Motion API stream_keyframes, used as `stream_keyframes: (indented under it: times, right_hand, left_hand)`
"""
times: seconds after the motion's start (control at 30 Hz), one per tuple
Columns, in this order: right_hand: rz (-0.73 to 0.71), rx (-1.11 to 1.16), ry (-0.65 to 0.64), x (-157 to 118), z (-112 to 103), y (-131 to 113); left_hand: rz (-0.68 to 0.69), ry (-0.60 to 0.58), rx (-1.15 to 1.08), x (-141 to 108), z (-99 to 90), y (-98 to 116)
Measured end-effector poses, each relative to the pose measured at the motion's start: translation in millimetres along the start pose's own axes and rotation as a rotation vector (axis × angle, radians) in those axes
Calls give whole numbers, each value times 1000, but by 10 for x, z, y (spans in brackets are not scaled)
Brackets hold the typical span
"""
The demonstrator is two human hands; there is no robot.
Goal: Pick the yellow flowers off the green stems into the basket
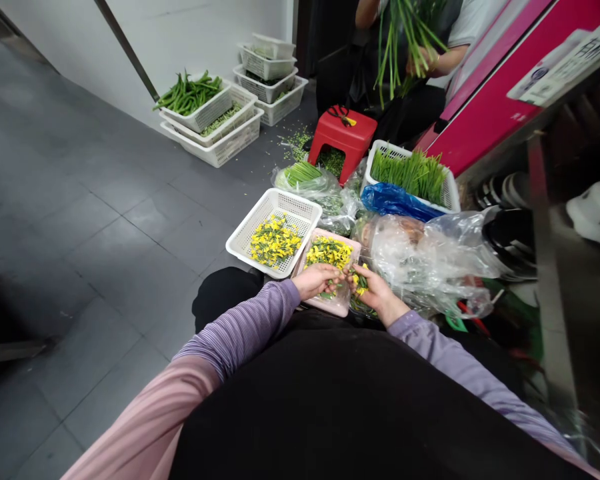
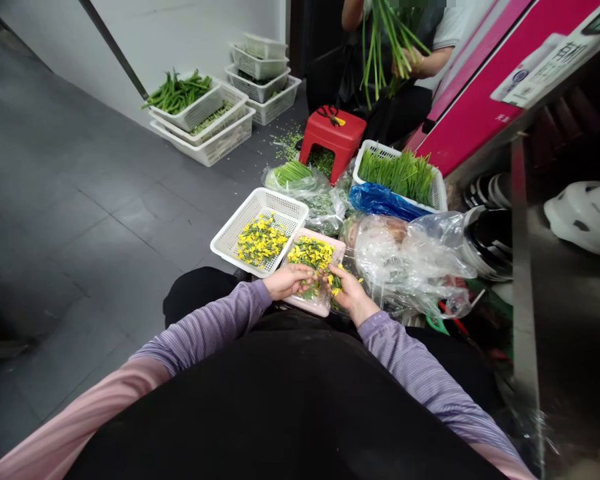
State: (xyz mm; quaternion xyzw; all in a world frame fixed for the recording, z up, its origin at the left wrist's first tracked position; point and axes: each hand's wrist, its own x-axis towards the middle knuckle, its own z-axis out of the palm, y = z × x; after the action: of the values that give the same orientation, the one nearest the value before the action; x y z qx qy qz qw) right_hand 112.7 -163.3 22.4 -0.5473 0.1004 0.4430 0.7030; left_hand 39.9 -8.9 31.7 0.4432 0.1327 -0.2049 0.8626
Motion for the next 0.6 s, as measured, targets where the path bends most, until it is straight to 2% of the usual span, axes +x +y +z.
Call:
stream_keyframes:
  times: [0.07, 0.13, 0.23, 0.37, 0.43, 0.6]
  right_hand:
    - [73, 27, 54, -23, -47, 28]
    - [104, 21, 36, -62, -47, 100]
    - [53, 11, -45, -114, 61, 261]
    - [-18, 51, -2, -96, 181, 383]
    - [-28, 73, 32, -60, 125, 344]
    - [-152, 2, 138, 39, -262, 90]
  left_hand:
    - [23, 59, -108, 14, 6, 8]
    - [37, 114, -154, 34, 14, -5]
    - [59, 157, -145, 58, 32, -65]
    - [70, 161, -98, 59, 33, -142]
    - [35, 182, -31, 61, 2, -163]
    - [-92, 433, 256, 119, -147, -273]
